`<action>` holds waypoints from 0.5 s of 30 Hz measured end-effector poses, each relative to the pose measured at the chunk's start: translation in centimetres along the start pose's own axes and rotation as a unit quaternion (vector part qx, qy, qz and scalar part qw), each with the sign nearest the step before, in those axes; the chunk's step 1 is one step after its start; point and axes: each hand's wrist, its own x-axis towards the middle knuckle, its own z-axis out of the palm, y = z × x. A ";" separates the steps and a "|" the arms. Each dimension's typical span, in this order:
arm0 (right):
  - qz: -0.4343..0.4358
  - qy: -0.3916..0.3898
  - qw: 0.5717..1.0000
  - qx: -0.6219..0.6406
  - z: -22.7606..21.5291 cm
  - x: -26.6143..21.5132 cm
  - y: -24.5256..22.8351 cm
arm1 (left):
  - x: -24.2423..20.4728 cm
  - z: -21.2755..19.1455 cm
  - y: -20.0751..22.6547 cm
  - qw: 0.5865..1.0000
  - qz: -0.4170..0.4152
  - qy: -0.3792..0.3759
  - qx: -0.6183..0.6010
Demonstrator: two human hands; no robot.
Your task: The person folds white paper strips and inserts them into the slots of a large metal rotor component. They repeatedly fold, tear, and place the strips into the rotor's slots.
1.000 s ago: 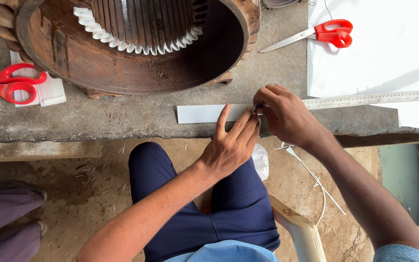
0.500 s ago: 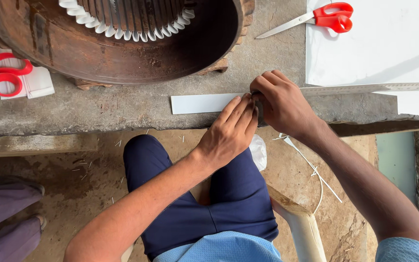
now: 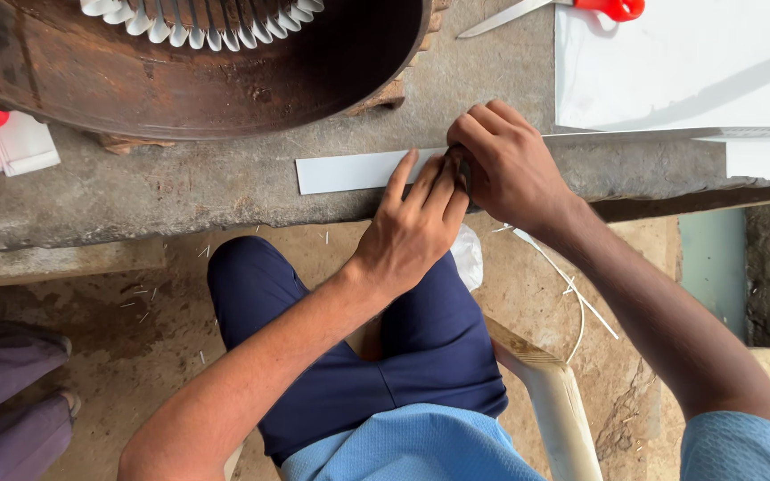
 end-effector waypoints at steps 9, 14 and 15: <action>-0.016 -0.013 1.000 -0.007 0.9 1.2 2.5 | -0.5 1.0 -0.6 0.998 -0.011 0.038 -0.045; 0.044 0.031 0.998 0.028 -0.5 0.0 1.3 | -0.7 1.2 -0.7 0.995 -0.024 0.047 -0.089; 0.067 0.042 0.996 0.037 -0.5 -0.3 0.8 | -0.7 1.1 -0.5 0.994 -0.027 0.039 -0.096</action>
